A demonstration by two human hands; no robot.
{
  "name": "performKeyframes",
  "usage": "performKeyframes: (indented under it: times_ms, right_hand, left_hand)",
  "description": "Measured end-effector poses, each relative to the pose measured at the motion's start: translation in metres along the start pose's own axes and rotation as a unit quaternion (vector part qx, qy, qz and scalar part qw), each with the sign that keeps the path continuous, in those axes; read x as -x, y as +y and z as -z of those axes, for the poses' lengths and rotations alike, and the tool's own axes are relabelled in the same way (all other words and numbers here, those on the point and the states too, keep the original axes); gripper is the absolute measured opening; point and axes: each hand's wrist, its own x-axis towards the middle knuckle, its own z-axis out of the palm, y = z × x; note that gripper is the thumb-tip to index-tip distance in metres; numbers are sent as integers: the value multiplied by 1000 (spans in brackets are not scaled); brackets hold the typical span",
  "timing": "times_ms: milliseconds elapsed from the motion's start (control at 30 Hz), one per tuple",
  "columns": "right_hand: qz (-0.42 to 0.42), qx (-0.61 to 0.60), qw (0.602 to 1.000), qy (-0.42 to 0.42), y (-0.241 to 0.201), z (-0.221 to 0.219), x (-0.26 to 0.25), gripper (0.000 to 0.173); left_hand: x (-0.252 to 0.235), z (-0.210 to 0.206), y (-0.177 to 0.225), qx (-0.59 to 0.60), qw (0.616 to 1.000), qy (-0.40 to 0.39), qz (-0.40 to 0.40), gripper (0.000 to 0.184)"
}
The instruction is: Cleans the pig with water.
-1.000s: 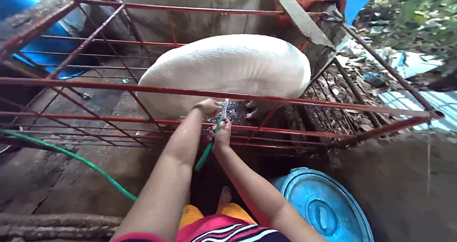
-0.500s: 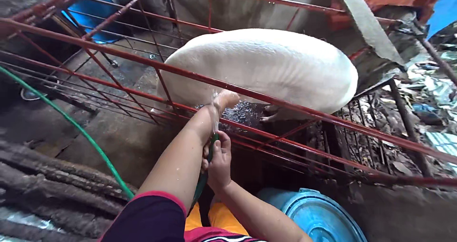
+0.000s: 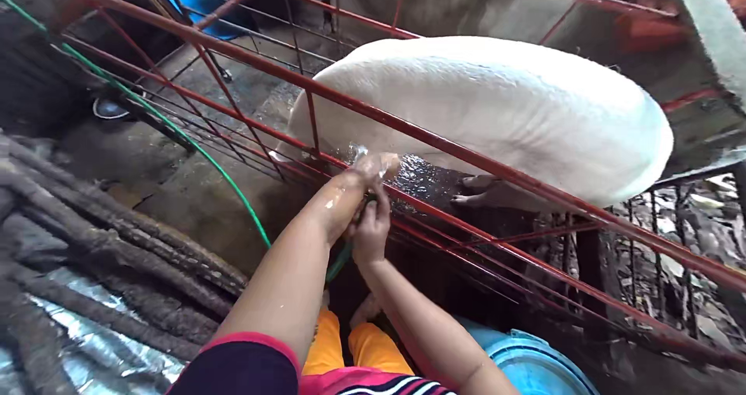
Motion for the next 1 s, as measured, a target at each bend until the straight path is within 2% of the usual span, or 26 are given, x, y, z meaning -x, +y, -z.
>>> performKeyframes:
  times_ms: [67,100,133,267,333,400,467,533,600,667,733,800,867,933,1000]
  right_hand:
    - [-121,-12,991,61,7,1,-36,34]
    - [-146,-16,986,79,11,2,-54,33]
    - [-158,-20,983,92,12,4,-72,34]
    - [-137,-64,979,134,11,11,-133,31]
    - [-139,-91,971,170,5,10,-156,24]
    - [-146,-100,966,186,-2,4,-171,13]
    - [-154,-103,967,176,-6,-6,-184,13]
    - [-161,-130,969,133,-3,-14,-198,17]
    - [-167,-179,968,53,7,-19,-222,23]
    - [-194,-243,949,-43,16,-21,-250,35]
    - [-227,-221,942,-110,18,-29,-270,39]
    - [-234,-80,951,-186,23,-32,-288,35]
    - [-238,94,923,-287,29,-30,-310,24]
    - [-235,223,891,-318,29,-35,-316,19]
    - [-158,273,899,-304,16,-32,-286,20]
  left_hand:
    - [-10,-3,-15,-37,991,-105,75,31]
    - [-13,-12,-31,-26,987,-138,82,26]
    - [-6,-20,-49,14,983,-160,89,27]
    - [86,-21,-90,237,938,-201,155,62]
    - [131,-19,-101,287,922,-201,165,59]
    - [160,-24,-112,282,938,-159,122,45]
    - [177,-32,-120,265,957,-89,78,40]
    - [189,-30,-124,245,967,-33,52,43]
    - [201,-23,-126,233,972,8,36,47]
    - [216,-15,-128,221,974,45,12,48]
    - [235,-6,-133,205,976,74,-8,48]
    - [258,2,-140,187,977,101,-27,53]
    - [284,5,-150,164,976,134,-52,64]
    - [310,5,-162,159,971,159,-80,73]
    - [338,11,-173,177,964,159,-121,73]
